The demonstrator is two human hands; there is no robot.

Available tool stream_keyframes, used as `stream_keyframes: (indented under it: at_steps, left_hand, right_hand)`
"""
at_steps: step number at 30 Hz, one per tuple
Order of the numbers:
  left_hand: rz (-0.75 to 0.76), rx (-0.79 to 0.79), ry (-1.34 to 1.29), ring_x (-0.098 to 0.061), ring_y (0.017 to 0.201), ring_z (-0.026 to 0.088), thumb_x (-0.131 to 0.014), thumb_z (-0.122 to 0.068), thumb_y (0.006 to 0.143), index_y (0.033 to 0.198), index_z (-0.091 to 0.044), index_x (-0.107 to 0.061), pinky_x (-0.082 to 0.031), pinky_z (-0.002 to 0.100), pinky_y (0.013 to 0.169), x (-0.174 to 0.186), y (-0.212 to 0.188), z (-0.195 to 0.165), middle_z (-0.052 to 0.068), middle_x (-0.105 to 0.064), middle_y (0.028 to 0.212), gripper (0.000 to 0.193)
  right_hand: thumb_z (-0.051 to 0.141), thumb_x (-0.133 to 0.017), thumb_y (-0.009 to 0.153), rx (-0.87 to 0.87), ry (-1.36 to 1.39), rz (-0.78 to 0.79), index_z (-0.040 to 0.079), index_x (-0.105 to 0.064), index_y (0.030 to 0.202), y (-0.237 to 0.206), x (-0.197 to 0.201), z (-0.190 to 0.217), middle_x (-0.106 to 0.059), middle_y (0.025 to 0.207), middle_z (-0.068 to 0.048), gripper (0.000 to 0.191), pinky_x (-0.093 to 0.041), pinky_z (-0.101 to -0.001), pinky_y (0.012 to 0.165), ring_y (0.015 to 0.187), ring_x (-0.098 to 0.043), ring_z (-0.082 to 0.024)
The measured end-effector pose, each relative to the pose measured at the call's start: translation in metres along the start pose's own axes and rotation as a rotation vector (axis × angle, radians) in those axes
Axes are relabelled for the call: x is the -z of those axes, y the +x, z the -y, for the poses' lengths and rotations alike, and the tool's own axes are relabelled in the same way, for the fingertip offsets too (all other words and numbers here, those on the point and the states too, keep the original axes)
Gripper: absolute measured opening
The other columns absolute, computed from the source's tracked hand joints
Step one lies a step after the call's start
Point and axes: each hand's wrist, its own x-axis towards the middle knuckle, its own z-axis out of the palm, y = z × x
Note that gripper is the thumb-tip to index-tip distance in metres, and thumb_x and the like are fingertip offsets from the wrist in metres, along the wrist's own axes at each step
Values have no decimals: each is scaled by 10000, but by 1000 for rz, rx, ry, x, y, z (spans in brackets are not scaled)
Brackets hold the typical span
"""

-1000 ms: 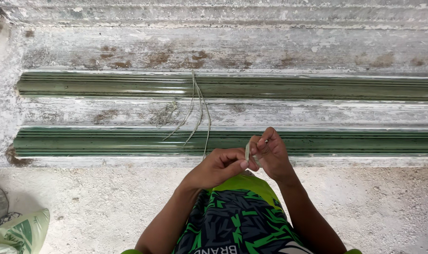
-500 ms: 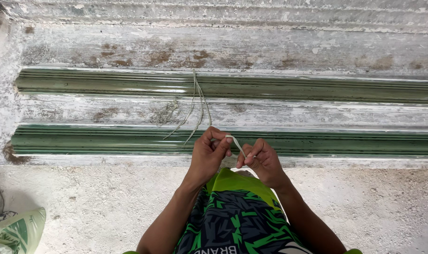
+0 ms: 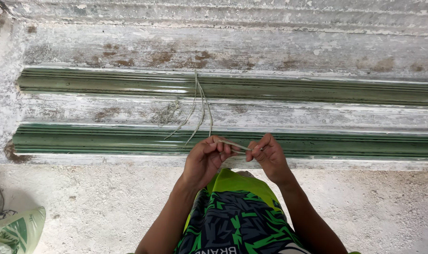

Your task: The person twists thin wire pieces by hand into loops on a work ledge, then slides a long brown plaster molding strip free from the stack. They dip a brush into a container of orange-brown liquid and brush the stain along the face of the molding strip.

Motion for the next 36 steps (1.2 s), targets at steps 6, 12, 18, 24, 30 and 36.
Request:
stream_keyframes:
  at_steps: [6,12,18,24,30,36]
  left_hand:
    - [279,139,372,-659,1119,267,-539,-239,1140,991,12,-694,-521,442,1088,-15,-10,-3,131,-679,1056,331]
    - [27,229,792,-684,966,98,-599,-147,1030,1016,-17,-703,-596,285,879,-22,-4,-1,48,-653,1063,167]
    - [87,29,876,-588,908,65,-636,-108,1063,1036,-20,-672,-492,249,769,-19,-1,1,34,-614,1076,99]
    - [3,15,971,-502,789,61,-681,-74,1023,974,-25,-646,-428,238,682,-17,-3,1,29,-597,1000,78]
    - [-20,11,942,-459,743,44,-700,-50,998,952,-48,-607,-407,233,652,-16,-4,0,-1,-545,936,104]
    - [-69,24,1007,-473,727,39,-707,-56,985,924,-59,-568,-431,231,655,-17,-3,-4,-19,-529,863,152]
  right_hand:
    - [179,-634,1077,-8,170,7,93,-499,1053,3,-1,-3,-632,911,-85,162,-501,-319,835,885,-599,-150]
    - [159,-639,1075,119,72,-60,101,-498,1066,2,-6,1,-591,929,-40,153,-521,-304,839,902,-610,-141]
    - [167,-631,1075,190,-31,-91,114,-479,1081,0,-18,-4,-614,908,-70,161,-485,-263,800,882,-597,-128]
    - [172,-619,1081,194,-31,-93,116,-471,1090,1,-21,-5,-607,914,-63,158,-464,-259,784,862,-570,-112]
    - [163,-621,1079,173,-27,-122,115,-473,1090,3,-24,-6,-598,913,-63,156,-458,-268,778,858,-564,-121]
    - [181,-618,1077,157,-29,-112,118,-470,1084,6,-25,-9,-611,921,-70,161,-461,-269,764,845,-560,-114]
